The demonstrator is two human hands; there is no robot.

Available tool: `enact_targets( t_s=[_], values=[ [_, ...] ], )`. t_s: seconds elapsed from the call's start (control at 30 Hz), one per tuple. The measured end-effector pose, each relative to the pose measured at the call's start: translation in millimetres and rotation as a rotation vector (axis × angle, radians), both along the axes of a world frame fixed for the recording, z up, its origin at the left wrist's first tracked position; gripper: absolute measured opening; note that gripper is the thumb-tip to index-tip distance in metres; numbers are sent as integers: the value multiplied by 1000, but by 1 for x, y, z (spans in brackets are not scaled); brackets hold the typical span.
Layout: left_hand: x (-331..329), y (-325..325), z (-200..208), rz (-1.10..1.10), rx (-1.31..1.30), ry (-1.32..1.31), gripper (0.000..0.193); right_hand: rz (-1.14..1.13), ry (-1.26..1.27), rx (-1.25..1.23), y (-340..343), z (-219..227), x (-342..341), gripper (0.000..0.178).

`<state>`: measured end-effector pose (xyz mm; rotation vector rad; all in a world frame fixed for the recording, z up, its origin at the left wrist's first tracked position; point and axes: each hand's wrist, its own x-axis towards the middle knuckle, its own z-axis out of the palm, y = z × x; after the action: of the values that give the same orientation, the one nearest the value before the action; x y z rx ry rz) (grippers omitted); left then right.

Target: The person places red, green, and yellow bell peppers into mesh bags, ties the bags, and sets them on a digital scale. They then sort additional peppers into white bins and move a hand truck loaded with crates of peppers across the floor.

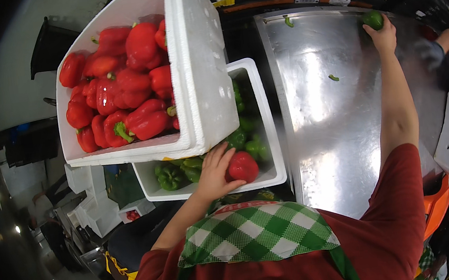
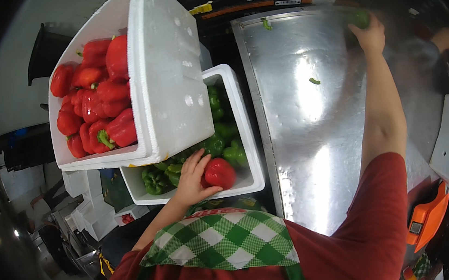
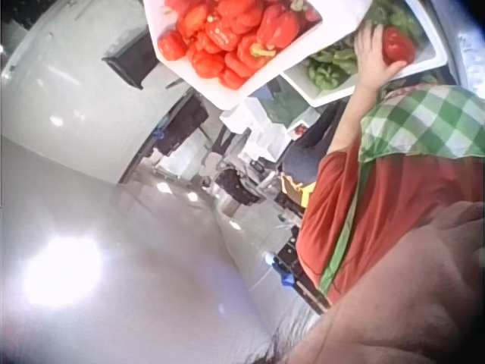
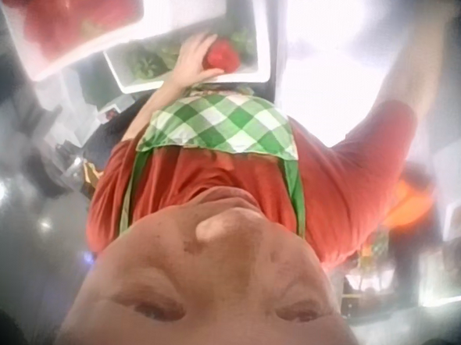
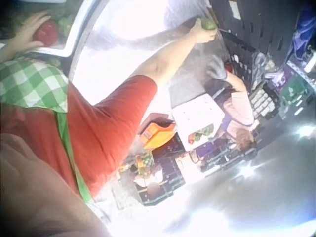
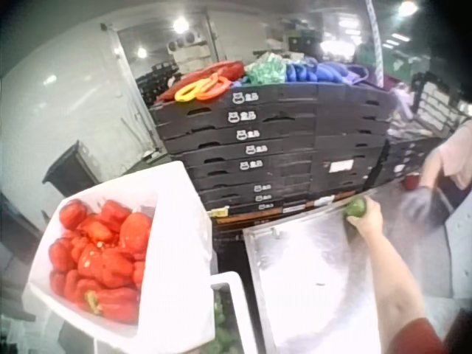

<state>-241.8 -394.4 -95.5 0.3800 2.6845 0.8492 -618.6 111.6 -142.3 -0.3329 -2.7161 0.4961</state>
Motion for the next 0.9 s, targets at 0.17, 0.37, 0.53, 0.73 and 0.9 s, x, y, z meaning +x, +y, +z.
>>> enact_targets(
  t_s=[0.17,0.37,0.53,0.73,0.9],
  values=[
    [-5,4,-1,-47,8,12,87,448,-174,-969,-86,38,102,76],
    [14,-11,-12,233,298,-142,86,1218,-624,-775,-255,88,257,81],
    [45,-69,-11,709,588,-186,87,460,-164,-436,-220,49,200,53],
    [54,-116,-56,937,594,-38,78,193,-14,-5,-136,-49,148,22],
    [39,-84,-18,443,-137,301,79,279,96,-158,-201,-33,55,26]
  ],
)
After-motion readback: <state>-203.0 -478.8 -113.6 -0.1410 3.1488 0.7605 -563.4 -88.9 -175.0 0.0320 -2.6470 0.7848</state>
